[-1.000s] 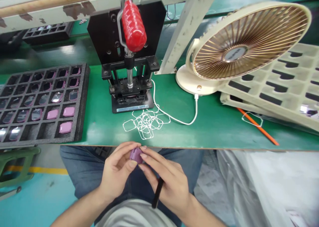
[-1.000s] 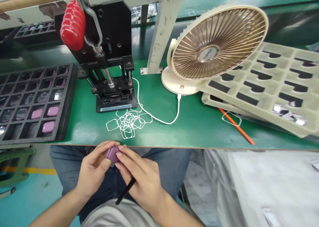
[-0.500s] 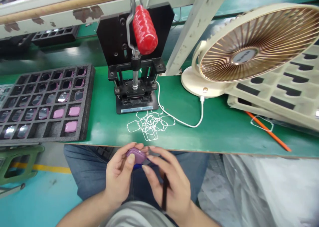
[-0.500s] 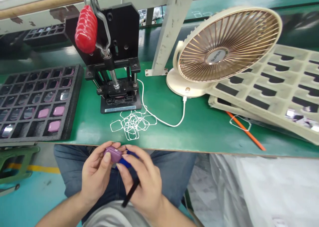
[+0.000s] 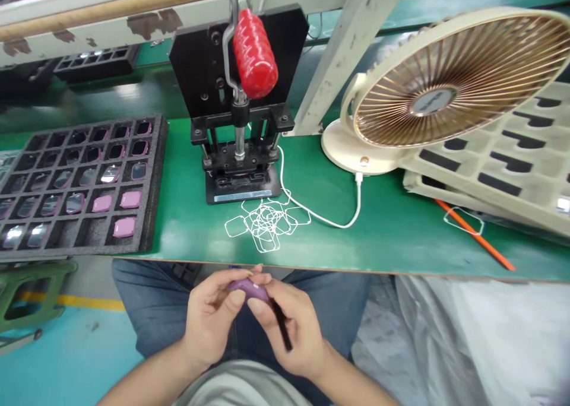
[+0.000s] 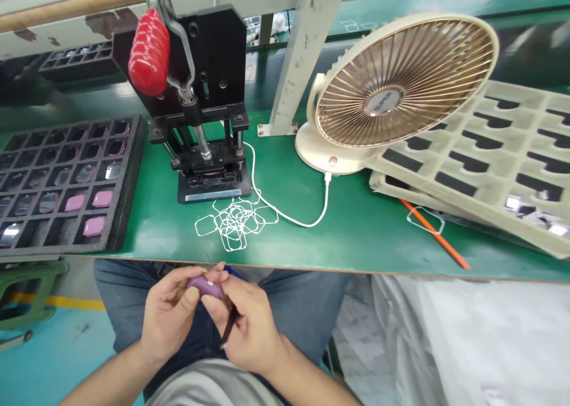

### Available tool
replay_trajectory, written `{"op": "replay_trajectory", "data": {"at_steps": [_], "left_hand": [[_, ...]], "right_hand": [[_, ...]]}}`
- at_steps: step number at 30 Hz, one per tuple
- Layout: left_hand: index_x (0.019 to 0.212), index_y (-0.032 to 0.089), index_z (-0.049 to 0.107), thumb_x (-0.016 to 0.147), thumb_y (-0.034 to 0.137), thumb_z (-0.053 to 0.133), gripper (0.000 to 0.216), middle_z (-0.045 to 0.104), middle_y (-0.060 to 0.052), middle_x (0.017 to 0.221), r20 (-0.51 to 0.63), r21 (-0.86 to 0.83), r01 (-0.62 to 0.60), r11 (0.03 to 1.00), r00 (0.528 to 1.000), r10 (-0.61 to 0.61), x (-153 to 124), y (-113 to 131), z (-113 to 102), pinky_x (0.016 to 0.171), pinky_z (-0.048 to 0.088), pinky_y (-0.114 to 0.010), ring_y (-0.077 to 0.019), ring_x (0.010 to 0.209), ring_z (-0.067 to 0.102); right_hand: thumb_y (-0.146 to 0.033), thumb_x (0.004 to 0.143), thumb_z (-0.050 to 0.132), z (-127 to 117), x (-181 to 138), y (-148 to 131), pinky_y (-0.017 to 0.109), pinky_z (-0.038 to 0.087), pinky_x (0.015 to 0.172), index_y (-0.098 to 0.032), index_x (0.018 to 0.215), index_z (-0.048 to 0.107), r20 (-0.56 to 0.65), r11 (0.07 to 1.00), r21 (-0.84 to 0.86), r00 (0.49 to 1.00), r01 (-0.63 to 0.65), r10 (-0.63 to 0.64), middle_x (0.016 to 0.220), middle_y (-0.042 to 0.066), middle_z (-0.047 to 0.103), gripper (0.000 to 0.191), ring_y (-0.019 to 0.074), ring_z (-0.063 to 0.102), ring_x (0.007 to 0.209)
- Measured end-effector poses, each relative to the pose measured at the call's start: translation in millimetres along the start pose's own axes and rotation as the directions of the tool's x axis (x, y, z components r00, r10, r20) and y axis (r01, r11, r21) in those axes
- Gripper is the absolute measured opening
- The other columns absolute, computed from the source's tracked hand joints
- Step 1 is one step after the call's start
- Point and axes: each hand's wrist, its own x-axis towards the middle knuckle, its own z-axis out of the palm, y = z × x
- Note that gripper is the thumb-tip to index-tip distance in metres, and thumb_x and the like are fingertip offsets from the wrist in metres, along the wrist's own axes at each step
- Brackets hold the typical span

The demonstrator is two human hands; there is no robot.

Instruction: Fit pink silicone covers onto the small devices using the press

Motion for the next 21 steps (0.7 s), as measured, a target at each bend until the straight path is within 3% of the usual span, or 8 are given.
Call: {"op": "replay_trajectory", "data": {"at_steps": [2,4,7,10,12,14,16,21], "left_hand": [[0.142,0.032,0.071,0.099,0.027,0.075,0.044,0.078,-0.012,0.136,0.088,0.206,-0.065,0.976,0.995,0.048,6.8,7.1,-9.4,0.110,0.060,-0.049,-0.0323,0.126,0.075],[0.146,0.032,0.068,0.091,0.026,0.085,0.058,0.074,-0.014,0.140,0.231,0.422,-0.249,0.872,0.959,0.163,16.4,16.2,-20.5,0.108,0.062,-0.047,-0.0326,0.126,0.074],[0.142,0.030,0.071,0.090,0.011,0.082,0.056,0.080,-0.011,0.125,0.429,0.584,-0.532,0.613,0.844,0.323,28.2,28.6,-32.4,0.097,0.067,-0.038,-0.0264,0.112,0.080],[0.128,0.025,0.077,0.090,0.008,0.081,0.042,0.083,-0.007,0.104,0.423,0.637,-0.580,0.508,0.813,0.399,30.9,33.7,-33.6,0.084,0.068,-0.029,-0.0209,0.091,0.082],[0.118,0.023,0.078,0.090,0.012,0.082,0.031,0.082,-0.006,0.099,0.344,0.656,-0.529,0.539,0.844,0.410,28.8,31.9,-30.7,0.080,0.067,-0.028,-0.0196,0.085,0.081],[0.112,0.023,0.078,0.092,0.012,0.079,0.022,0.081,-0.006,0.098,0.278,0.647,-0.471,0.599,0.878,0.390,25.8,28.1,-27.6,0.079,0.066,-0.027,-0.0185,0.084,0.079],[0.109,0.024,0.078,0.094,0.013,0.077,0.018,0.080,-0.005,0.098,0.225,0.629,-0.409,0.661,0.910,0.348,23.8,25.4,-26.0,0.079,0.065,-0.027,-0.0178,0.086,0.078],[0.128,0.026,0.076,0.099,0.017,0.073,0.030,0.080,-0.007,0.107,0.285,0.665,-0.348,0.661,0.936,0.206,26.4,39.2,-30.1,0.087,0.063,-0.029,-0.0194,0.096,0.078]], "right_hand": [[-0.049,0.109,0.058,1.4,-1.0,-0.5,0.023,0.037,0.051,-0.019,0.083,0.059,0.057,0.920,0.293,0.965,-0.261,0.256,0.062,-0.003,0.050,0.040,0.0107,0.043,0.053],[-0.061,0.106,0.060,1.6,-1.9,-0.9,0.022,0.023,0.046,-0.020,0.078,0.051,0.202,0.714,0.504,0.871,-0.485,0.449,0.056,-0.008,0.034,0.050,0.0079,0.024,0.048],[-0.069,0.106,0.055,-0.8,-3.1,-2.6,0.022,0.019,0.043,-0.020,0.078,0.052,0.355,0.585,0.519,0.780,-0.623,0.515,0.053,-0.009,0.032,0.056,0.0073,0.020,0.046],[-0.059,0.113,0.045,-6.0,-4.6,-4.8,0.022,0.038,0.049,-0.018,0.080,0.062,0.164,0.858,0.264,0.897,-0.441,0.410,0.062,-0.001,0.053,0.055,0.0106,0.044,0.052],[-0.049,0.114,0.049,-9.2,-5.5,-5.0,0.025,0.054,0.064,-0.018,0.105,0.072,-0.003,0.985,-0.020,0.985,-0.170,0.170,0.090,0.007,0.071,0.040,0.0161,0.066,0.075],[-0.037,0.111,0.058,-10.6,-6.0,-3.5,0.027,0.061,0.077,-0.021,0.130,0.070,-0.037,0.966,-0.249,0.996,0.074,-0.086,0.115,0.011,0.074,0.027,0.0206,0.074,0.098],[-0.022,0.107,0.063,-10.5,-5.3,-1.0,0.026,0.062,0.080,-0.022,0.133,0.068,-0.015,0.912,-0.356,0.975,0.204,-0.224,0.117,0.010,0.075,0.026,0.0204,0.076,0.102],[-0.018,0.107,0.063,-25.5,14.2,-4.8,0.025,0.064,0.077,-0.021,0.128,0.071,0.131,0.874,-0.401,0.961,0.275,-0.242,0.113,0.008,0.078,0.023,0.0183,0.078,0.095]]}}
